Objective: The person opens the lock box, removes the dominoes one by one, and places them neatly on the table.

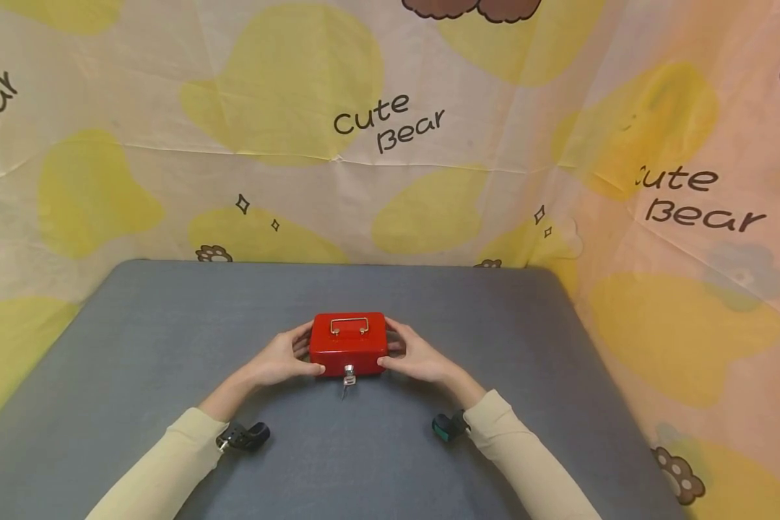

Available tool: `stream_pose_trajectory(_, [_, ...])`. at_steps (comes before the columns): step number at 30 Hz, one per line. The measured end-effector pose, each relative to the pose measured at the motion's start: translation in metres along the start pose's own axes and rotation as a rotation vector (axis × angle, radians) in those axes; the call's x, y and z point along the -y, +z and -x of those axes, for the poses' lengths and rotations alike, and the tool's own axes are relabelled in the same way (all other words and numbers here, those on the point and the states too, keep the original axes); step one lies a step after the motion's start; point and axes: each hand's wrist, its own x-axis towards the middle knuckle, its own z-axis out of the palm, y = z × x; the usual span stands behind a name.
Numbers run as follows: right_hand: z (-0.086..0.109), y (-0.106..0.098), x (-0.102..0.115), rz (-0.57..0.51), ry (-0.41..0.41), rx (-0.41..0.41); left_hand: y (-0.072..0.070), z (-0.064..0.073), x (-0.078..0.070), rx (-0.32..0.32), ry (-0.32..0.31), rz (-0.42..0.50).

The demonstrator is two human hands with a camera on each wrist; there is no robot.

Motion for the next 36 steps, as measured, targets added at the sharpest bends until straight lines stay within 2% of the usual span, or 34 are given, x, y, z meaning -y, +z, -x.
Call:
stream_pose_trajectory(7, [-0.001, 0.003, -0.004, -0.033, -0.030, -0.016, 0.002, -0.001, 0.003, -0.002, 0.029, -0.022])
stream_pose_trajectory(14, [-0.001, 0.006, -0.007, 0.026, -0.069, -0.029, 0.003, -0.001, 0.005, -0.001, 0.055, 0.006])
stream_pose_trajectory(21, [0.002, 0.007, -0.005, 0.093, -0.070, -0.043, 0.004, 0.001, 0.005, 0.005, 0.079, 0.030])
stream_pose_trajectory(28, [0.015, 0.009, 0.020, 0.094, -0.119, -0.034, 0.006, 0.001, 0.006, -0.003, 0.078, 0.010])
stream_pose_trajectory(31, [0.015, 0.010, 0.016, 0.106, -0.117, -0.040, 0.007, 0.002, 0.007, -0.009, 0.080, -0.014])
stream_pose_trajectory(36, [0.008, 0.010, -0.004, 0.166, -0.101, -0.050, 0.007, 0.003, 0.005, -0.011, 0.073, -0.044])
